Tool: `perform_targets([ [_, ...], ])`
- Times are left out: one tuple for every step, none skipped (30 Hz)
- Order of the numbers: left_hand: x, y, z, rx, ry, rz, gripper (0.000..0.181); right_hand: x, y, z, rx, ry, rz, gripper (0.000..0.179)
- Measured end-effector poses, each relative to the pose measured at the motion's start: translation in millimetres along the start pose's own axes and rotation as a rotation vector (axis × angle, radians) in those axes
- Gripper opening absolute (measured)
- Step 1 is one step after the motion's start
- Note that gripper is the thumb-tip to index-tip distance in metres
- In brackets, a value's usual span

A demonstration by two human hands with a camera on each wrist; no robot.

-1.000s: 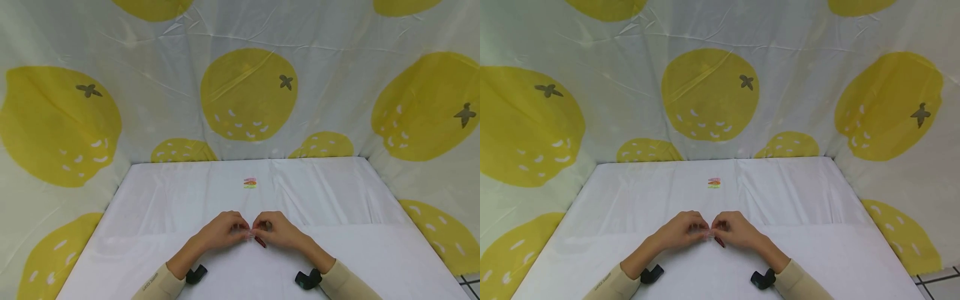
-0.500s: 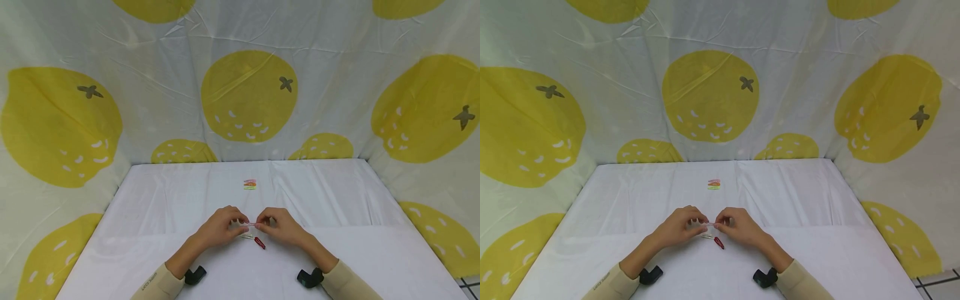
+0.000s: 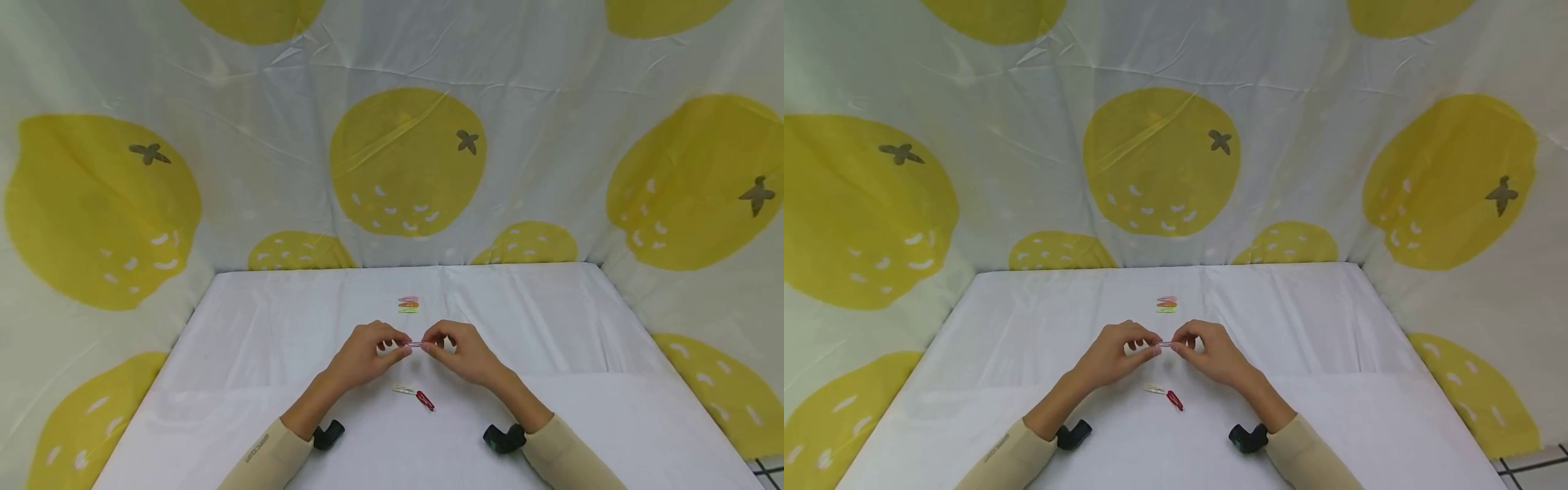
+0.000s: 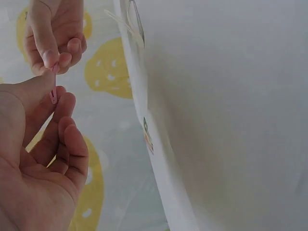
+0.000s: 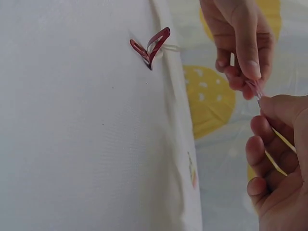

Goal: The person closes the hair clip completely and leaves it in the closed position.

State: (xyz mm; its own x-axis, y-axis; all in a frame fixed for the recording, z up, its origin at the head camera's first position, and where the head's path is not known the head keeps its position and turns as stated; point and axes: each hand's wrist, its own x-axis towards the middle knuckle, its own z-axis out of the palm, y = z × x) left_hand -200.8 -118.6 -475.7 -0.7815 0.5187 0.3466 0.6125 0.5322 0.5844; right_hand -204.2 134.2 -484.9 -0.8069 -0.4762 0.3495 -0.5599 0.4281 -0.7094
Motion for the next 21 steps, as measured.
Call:
perform_targets([
  [1.5,0.1,-0.2,-0.002,0.009,0.008,0.017,0.9,0,0,0.0,0.005,-0.002,0.006],
  [3.0,0.1,-0.3,-0.003,0.017,0.015,0.018,1.8,0,0,-0.002,0.011,-0.006,0.006],
  [4.3,0.2,-0.5,-0.003,0.024,0.021,0.018,2.5,0,0,-0.003,0.015,-0.011,0.006],
  [5.5,0.5,-0.5,-0.004,0.03,0.027,0.018,3.2,1,0,-0.007,0.019,-0.019,0.006],
  [6.6,0.8,-0.7,-0.003,0.035,0.029,0.018,3.8,1,0,-0.008,0.023,-0.025,0.007],
  [7.4,1.0,-0.8,-0.001,0.036,0.028,0.018,4.3,0,0,-0.01,0.026,-0.031,0.008],
  [8.1,1.1,-0.8,-0.002,0.037,0.027,0.018,4.8,0,0,-0.008,0.028,-0.037,0.009],
  [8.6,1.3,-0.8,-0.004,0.039,0.022,0.018,5.2,0,0,-0.008,0.031,-0.043,0.009],
  [8.9,1.4,-0.7,-0.004,0.039,0.017,0.018,5.4,-1,0,-0.006,0.033,-0.045,0.01],
  [9.1,1.5,-0.7,-0.006,0.042,0.014,0.017,5.7,-1,0,-0.005,0.033,-0.046,0.01],
  [9.4,1.4,-0.8,-0.008,0.045,0.011,0.017,6.0,-1,0,-0.001,0.034,-0.043,0.01],
  [9.6,1.3,-0.7,-0.01,0.051,0.01,0.017,6.4,-1,0,0.002,0.035,-0.044,0.01],
  [10.0,1.5,-0.8,-0.013,0.058,0.009,0.016,6.8,-1,1,0.003,0.037,-0.042,0.01],
  [10.5,1.7,-0.7,-0.015,0.065,0.008,0.016,7.1,-1,1,0.004,0.039,-0.041,0.01],
  [11.1,1.9,-0.6,-0.018,0.073,0.01,0.016,7.6,-1,0,0.003,0.042,-0.04,0.009],
  [11.9,2.2,-0.7,-0.02,0.082,0.012,0.015,8.1,-1,0,0.001,0.046,-0.042,0.009],
  [12.9,2.6,-0.7,-0.02,0.09,0.015,0.015,8.8,0,0,-0.002,0.051,-0.044,0.009],
  [14.1,2.9,-0.9,-0.019,0.099,0.019,0.015,9.5,0,0,-0.005,0.056,-0.047,0.009],
  [15.3,3.3,-1.0,-0.019,0.108,0.022,0.014,10.3,2,0,-0.01,0.063,-0.055,0.01],
  [16.7,3.6,-1.3,-0.018,0.117,0.024,0.014,11.2,2,-1,-0.014,0.069,-0.059,0.01],
  [18.4,3.7,-1.6,-0.015,0.127,0.027,0.014,12.4,3,-1,-0.02,0.079,-0.064,0.011],
])
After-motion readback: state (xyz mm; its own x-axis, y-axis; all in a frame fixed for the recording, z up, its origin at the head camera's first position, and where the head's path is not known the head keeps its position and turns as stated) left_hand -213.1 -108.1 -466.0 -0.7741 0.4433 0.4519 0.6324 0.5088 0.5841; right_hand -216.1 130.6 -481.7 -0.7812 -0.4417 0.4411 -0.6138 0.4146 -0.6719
